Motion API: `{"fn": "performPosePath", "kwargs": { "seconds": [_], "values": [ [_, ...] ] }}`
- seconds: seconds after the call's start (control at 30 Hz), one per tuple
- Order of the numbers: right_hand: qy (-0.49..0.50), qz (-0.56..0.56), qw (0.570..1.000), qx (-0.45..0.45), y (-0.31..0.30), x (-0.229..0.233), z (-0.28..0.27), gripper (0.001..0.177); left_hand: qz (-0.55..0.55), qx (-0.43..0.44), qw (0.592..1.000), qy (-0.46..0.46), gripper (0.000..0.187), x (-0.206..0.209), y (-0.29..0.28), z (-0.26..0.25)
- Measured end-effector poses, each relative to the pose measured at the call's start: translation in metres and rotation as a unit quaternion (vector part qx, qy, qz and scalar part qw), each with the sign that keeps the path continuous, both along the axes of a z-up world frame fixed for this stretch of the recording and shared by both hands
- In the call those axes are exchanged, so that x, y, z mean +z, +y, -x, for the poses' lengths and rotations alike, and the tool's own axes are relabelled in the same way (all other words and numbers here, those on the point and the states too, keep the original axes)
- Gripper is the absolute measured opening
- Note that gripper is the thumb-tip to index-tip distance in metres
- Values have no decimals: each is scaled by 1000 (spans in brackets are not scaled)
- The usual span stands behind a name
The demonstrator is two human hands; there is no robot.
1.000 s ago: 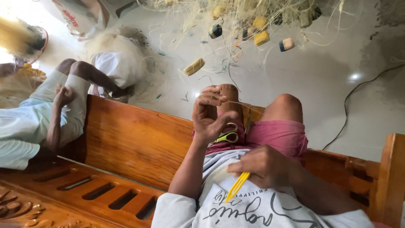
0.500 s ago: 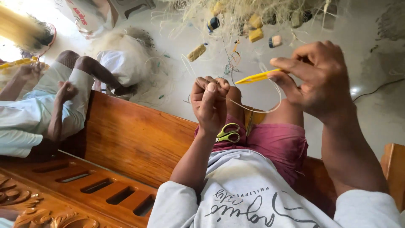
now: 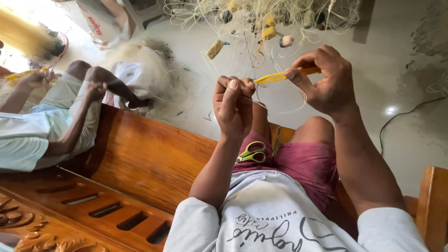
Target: Attaching floats to a fishing net using a yellow shuttle tool.
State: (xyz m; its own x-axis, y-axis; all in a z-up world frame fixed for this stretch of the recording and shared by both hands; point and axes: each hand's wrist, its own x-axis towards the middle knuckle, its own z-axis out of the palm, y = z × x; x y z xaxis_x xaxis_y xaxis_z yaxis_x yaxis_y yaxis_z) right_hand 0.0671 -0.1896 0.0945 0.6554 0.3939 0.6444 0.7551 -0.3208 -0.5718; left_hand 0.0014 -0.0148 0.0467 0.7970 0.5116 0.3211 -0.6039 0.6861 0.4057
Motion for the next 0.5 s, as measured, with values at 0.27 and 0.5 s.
{"fn": "performPosePath", "kwargs": {
  "seconds": [0.27,0.5],
  "values": [
    [13,-43,989,138,24,7,-2,32,88,-114,989,21,8,4,-13,-8],
    [0,-44,980,196,32,15,4,30,-10,-142,989,43,16,-13,-22,-16]
  ]
}}
